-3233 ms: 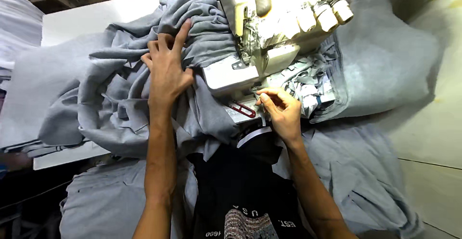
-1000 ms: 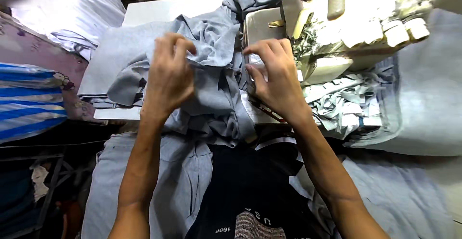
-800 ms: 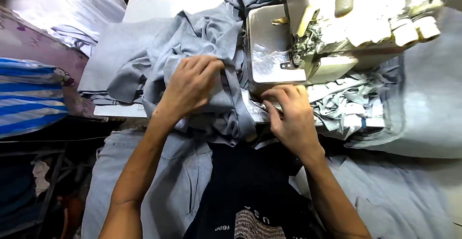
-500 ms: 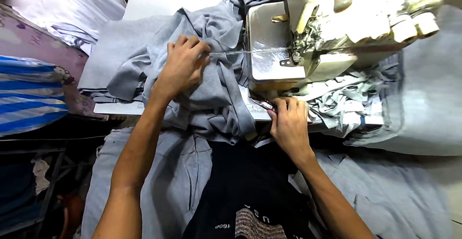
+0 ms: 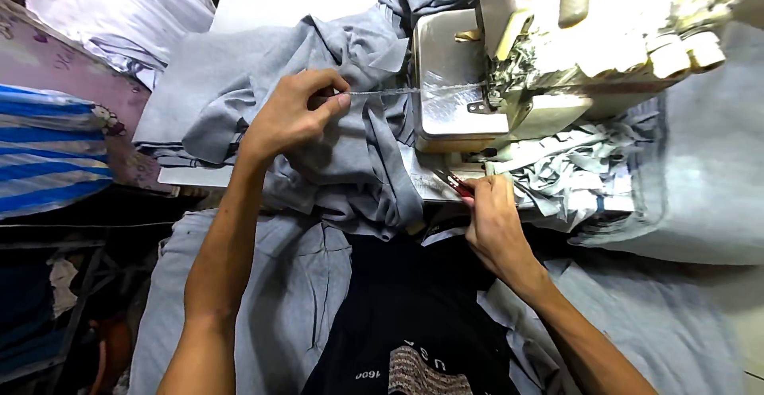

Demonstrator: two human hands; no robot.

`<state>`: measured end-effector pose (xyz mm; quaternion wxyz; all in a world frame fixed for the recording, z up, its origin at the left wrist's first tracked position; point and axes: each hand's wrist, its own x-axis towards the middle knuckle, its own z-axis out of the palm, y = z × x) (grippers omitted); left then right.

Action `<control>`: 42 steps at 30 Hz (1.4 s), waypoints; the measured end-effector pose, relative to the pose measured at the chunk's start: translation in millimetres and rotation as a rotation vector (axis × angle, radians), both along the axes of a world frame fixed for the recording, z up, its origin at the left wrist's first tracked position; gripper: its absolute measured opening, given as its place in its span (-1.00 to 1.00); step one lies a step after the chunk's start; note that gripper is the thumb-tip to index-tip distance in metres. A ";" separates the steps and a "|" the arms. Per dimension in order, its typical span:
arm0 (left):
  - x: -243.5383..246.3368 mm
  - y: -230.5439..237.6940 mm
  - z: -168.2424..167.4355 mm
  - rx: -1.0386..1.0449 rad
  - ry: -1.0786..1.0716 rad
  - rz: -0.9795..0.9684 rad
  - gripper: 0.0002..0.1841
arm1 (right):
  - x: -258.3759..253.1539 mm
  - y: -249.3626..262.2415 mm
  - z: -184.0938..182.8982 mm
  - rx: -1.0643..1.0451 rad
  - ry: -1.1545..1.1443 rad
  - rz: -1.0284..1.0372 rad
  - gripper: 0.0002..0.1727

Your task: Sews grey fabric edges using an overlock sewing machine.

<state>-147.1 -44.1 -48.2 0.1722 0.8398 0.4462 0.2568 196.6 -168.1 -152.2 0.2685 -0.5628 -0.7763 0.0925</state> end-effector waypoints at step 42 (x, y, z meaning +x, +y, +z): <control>82.4 -139.4 -40.6 -0.064 -0.167 -0.596 -0.67 | 2.8 14.1 22.3 -0.149 -0.196 -0.102 -0.51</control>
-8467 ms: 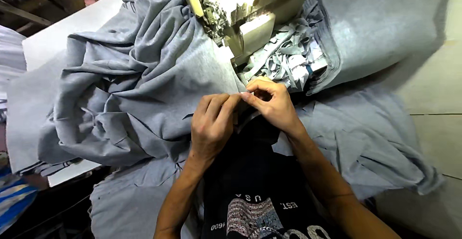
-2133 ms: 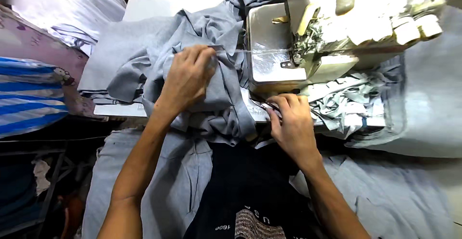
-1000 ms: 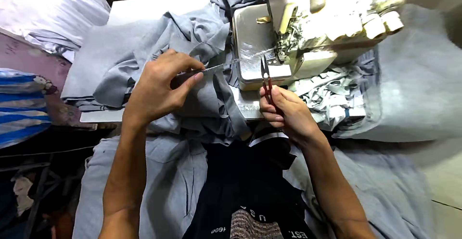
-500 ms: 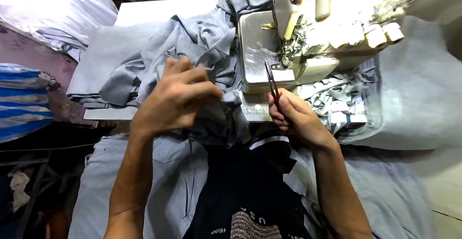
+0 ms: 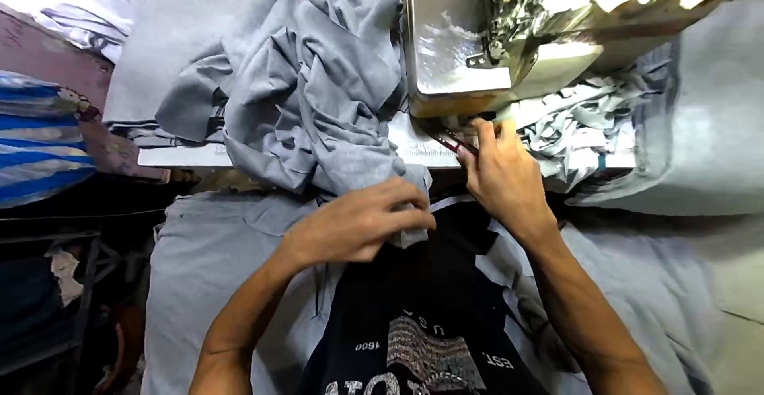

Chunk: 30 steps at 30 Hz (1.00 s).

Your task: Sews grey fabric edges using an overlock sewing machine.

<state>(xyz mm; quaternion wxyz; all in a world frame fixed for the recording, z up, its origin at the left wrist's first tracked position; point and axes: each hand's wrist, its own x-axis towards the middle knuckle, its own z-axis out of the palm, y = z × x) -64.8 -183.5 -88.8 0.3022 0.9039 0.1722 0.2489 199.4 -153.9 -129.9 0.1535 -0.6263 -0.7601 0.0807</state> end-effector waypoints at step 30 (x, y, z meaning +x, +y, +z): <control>-59.1 116.5 67.5 0.237 0.444 0.203 -0.51 | -64.8 -87.2 -49.3 0.180 0.949 -0.033 -0.84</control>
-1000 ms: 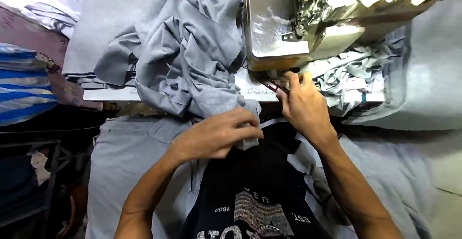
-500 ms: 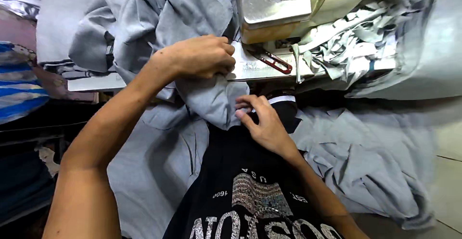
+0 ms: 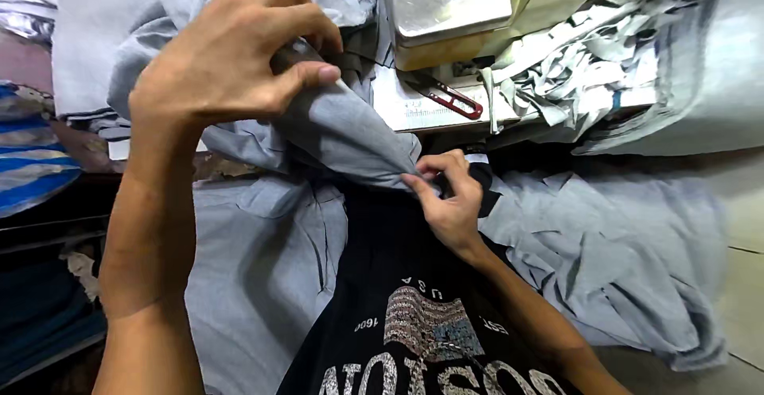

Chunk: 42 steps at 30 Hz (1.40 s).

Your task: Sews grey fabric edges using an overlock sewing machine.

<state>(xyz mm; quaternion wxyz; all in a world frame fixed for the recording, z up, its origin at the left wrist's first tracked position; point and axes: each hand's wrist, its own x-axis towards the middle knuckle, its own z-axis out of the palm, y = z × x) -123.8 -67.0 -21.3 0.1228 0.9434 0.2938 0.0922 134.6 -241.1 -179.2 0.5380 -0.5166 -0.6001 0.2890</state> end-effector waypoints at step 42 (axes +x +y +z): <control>-0.2 27.3 -41.3 -0.247 -0.413 0.212 -0.73 | 69.3 16.4 0.6 -0.143 0.169 0.006 -0.85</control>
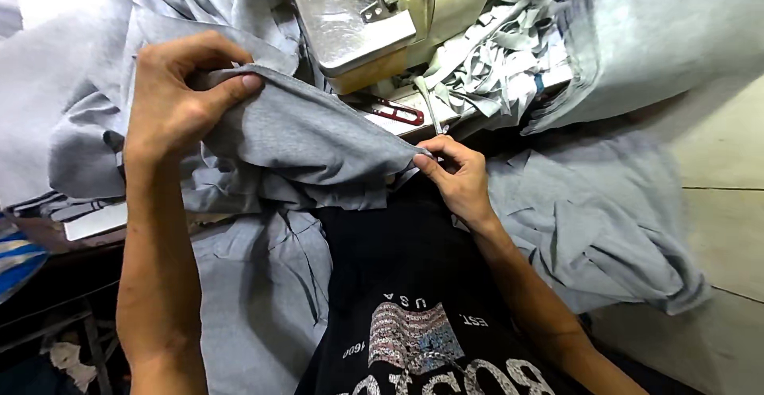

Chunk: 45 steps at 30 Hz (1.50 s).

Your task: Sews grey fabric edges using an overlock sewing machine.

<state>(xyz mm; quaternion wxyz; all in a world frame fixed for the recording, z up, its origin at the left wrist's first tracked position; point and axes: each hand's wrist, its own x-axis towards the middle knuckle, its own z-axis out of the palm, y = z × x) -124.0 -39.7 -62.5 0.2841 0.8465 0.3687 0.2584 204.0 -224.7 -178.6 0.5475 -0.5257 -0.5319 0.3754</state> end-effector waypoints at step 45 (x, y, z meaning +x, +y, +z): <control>43.9 27.7 1.8 0.449 0.221 0.436 -0.63 | 2.0 33.3 17.1 0.025 -0.040 -0.021 -0.81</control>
